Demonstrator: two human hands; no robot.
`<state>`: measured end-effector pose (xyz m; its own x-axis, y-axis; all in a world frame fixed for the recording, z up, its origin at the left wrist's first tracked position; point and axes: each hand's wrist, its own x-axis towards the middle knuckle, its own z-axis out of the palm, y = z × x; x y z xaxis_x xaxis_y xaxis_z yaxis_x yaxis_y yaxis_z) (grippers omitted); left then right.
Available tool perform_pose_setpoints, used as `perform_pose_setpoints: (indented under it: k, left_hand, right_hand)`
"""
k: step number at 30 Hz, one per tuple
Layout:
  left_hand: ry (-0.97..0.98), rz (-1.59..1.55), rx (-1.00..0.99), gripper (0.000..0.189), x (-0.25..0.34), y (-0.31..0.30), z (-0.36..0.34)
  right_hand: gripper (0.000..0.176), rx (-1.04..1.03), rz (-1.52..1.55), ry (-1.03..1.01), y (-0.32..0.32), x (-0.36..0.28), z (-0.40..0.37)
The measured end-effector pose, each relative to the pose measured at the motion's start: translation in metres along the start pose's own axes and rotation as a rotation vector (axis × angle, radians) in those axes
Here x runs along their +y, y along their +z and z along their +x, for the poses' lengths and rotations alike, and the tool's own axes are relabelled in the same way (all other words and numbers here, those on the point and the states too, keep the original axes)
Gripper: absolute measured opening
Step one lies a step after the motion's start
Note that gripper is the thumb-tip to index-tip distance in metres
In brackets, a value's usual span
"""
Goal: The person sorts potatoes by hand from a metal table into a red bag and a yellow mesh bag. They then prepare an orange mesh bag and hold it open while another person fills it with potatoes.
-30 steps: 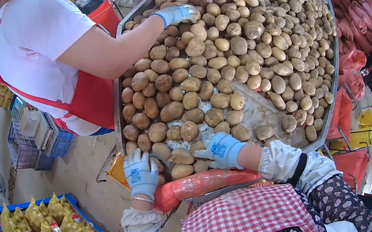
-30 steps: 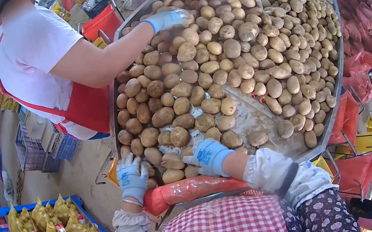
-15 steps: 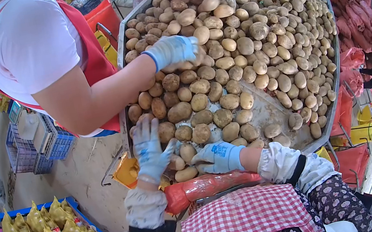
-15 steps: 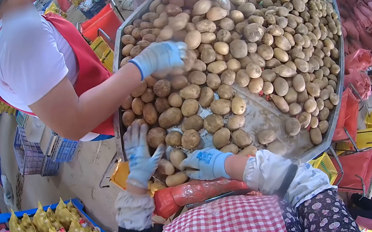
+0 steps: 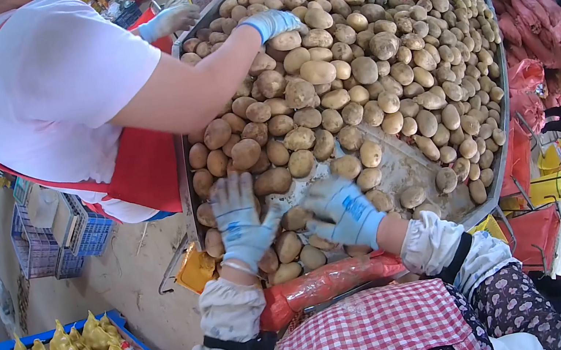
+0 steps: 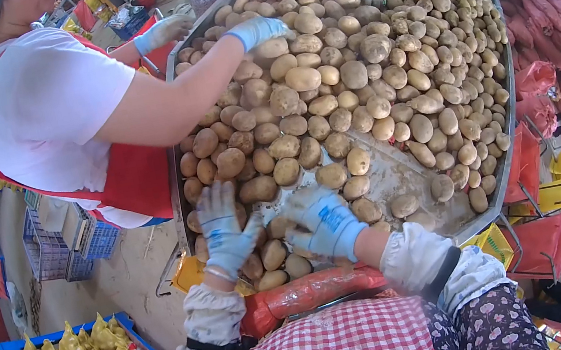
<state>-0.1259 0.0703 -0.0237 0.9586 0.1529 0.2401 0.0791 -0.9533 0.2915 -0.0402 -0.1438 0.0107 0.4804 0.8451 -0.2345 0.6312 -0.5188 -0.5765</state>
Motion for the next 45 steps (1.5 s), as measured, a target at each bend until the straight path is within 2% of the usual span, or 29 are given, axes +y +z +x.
perform_pose_setpoints:
  k: [1,2,4,6,8,9,10,12,15,17,18,19,20,22,23,25,26,28,32,34,36,37,38,39,40,42,43,44,45]
  left_hand:
    - [0.008,0.046,-0.041,0.080,0.004,0.007,-0.002]
    - [0.005,0.046,-0.040,0.080,0.003,0.008,-0.008]
    - [-0.046,0.089,-0.230,0.075,0.000,0.006,-0.024]
    - [-0.003,0.103,-0.220,0.068,-0.007,-0.009,-0.041]
    - [-0.057,0.074,-0.391,0.065,-0.010,-0.029,-0.048]
    - [-0.162,-0.025,-0.531,0.060,-0.010,-0.038,-0.040]
    - [-0.155,-0.025,-0.534,0.060,-0.014,-0.033,-0.032]
    - [-0.044,0.012,-0.076,0.063,-0.024,-0.019,-0.009]
    - [-0.100,-0.085,0.049,0.062,-0.035,0.005,0.019]
    - [-0.290,-0.438,0.115,0.053,-0.046,-0.009,0.024]
    - [-0.296,-0.435,0.108,0.053,-0.062,-0.010,0.014]
    - [-0.261,-0.386,0.161,0.049,-0.082,-0.009,-0.005]
    - [-0.228,-0.338,0.215,0.046,-0.092,-0.007,-0.020]
    - [-0.192,-0.200,0.249,0.050,-0.084,-0.002,-0.026]
    - [-0.156,-0.049,0.093,0.055,-0.062,-0.010,-0.021]
    - [-0.203,0.072,-0.098,0.074,-0.036,0.001,-0.014]
    - [-0.202,0.066,-0.096,0.074,-0.028,0.001,-0.010]
    - [-0.262,0.305,-0.305,0.080,-0.016,-0.007,-0.006]
    - [-0.322,0.224,-0.115,0.085,-0.026,0.021,-0.012]
    - [-0.335,0.217,-0.167,0.081,-0.025,0.016,-0.007]
    - [-0.354,0.210,-0.209,0.076,-0.016,0.001,0.001]
    - [-0.332,0.072,-0.221,0.076,-0.007,-0.011,0.000]
    - [-0.312,-0.066,-0.238,0.076,0.000,-0.016,-0.003]
    - [-0.084,-0.255,-0.147,0.080,0.002,-0.006,-0.011]
    - [-0.088,-0.252,-0.152,0.080,0.012,0.006,-0.018]
    - [0.037,-0.659,-0.081,0.077,0.034,0.024,-0.025]
    - [0.037,-0.652,-0.073,0.077,0.033,0.020,-0.028]
    - [0.085,-0.336,-0.157,0.077,0.031,0.015,-0.032]
    - [0.123,-0.013,-0.240,0.077,0.026,0.009,-0.037]
  right_hand:
    - [0.059,0.288,-0.138,-0.033,0.002,0.007,-0.002]
    - [0.059,0.287,-0.139,-0.036,0.002,0.014,-0.003]
    - [0.064,0.351,-0.386,0.122,0.002,0.031,-0.005]
    - [0.065,0.280,-0.424,0.066,0.006,0.034,-0.013]
    - [0.067,0.030,-0.459,-0.034,-0.006,0.006,-0.020]
    - [0.061,0.016,-0.432,-0.093,0.007,0.003,-0.019]
    - [0.061,0.018,-0.431,-0.085,0.021,-0.008,-0.016]
    - [0.054,-0.010,-0.334,-0.276,0.040,-0.028,-0.002]
    - [0.050,0.064,-0.093,-0.439,0.063,-0.021,0.024]
    - [0.052,0.033,-0.107,-0.365,0.018,-0.016,0.036]
    - [0.054,0.133,-0.176,-0.160,-0.010,-0.011,0.040]
    - [0.055,0.228,-0.242,0.050,-0.025,-0.004,0.039]
    - [0.055,0.220,-0.234,0.051,-0.017,0.008,0.033]
    - [0.060,0.489,-0.502,0.128,0.002,0.031,0.032]
    - [0.060,0.487,-0.501,0.125,0.003,0.021,0.029]
    - [0.064,0.157,-0.386,0.077,0.006,-0.008,0.016]
    - [0.064,0.156,-0.391,0.081,0.015,-0.011,0.010]
    - [0.065,0.063,-0.233,0.045,0.031,-0.014,0.003]
    - [0.065,-0.122,-0.210,-0.081,0.023,-0.020,-0.003]
    - [0.065,-0.098,-0.250,-0.077,0.026,-0.015,0.000]
    - [0.069,0.067,0.270,-0.092,0.028,-0.001,0.008]
    - [0.069,0.075,0.270,-0.090,0.028,-0.001,0.007]
    - [0.065,0.204,0.599,-0.016,0.030,-0.004,0.005]
    - [0.063,0.329,0.929,0.059,0.033,-0.009,0.002]
    - [0.060,0.451,1.258,0.137,0.035,-0.013,0.000]
    - [0.055,0.313,1.362,0.193,0.023,-0.003,-0.003]
    - [0.054,0.315,1.319,0.228,0.022,0.005,-0.004]
    - [0.052,0.314,1.278,0.259,0.018,0.012,-0.005]
    - [0.049,0.337,1.029,0.313,0.009,0.019,-0.009]
